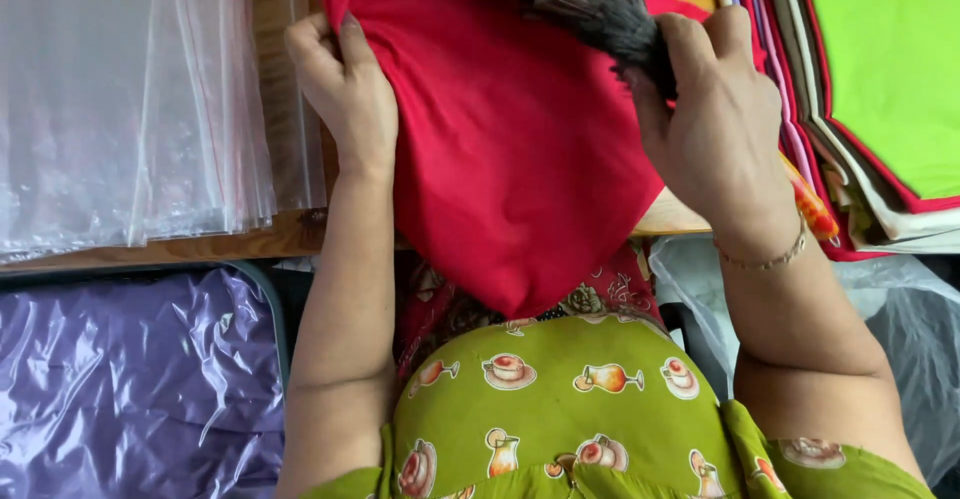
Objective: Smoothing, brushing, and folding a pink pillowcase before placing it into a clear plastic bag.
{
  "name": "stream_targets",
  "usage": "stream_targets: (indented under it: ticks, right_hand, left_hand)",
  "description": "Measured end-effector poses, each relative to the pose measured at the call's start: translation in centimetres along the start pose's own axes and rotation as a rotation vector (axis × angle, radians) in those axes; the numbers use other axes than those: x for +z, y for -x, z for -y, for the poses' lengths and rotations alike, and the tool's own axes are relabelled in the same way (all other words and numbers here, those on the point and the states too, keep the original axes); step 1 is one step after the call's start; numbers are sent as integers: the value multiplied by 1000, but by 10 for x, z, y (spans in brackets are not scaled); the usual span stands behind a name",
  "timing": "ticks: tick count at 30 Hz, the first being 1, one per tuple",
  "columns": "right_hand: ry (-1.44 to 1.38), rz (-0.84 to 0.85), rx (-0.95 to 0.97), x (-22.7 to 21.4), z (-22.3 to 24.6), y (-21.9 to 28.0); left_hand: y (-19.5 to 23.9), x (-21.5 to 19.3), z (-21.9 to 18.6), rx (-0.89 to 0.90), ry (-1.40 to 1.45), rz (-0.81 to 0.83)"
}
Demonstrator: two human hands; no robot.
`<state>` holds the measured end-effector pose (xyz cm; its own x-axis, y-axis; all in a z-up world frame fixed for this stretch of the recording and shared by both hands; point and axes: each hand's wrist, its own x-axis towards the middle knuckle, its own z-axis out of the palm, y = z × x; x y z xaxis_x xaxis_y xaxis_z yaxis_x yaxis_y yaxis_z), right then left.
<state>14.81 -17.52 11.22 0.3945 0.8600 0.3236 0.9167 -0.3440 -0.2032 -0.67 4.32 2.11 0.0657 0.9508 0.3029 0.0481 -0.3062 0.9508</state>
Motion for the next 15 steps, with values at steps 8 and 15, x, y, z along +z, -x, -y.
stream_targets:
  ticks: [8, 15]
  right_hand:
    - [-37, 274, -132, 29, 32, 47]
    - [164, 19, -49, 65, -76, 23]
  left_hand:
    - [60, -4, -18, 328, -846, 484]
    - [57, 16, -8, 538, -1197, 582]
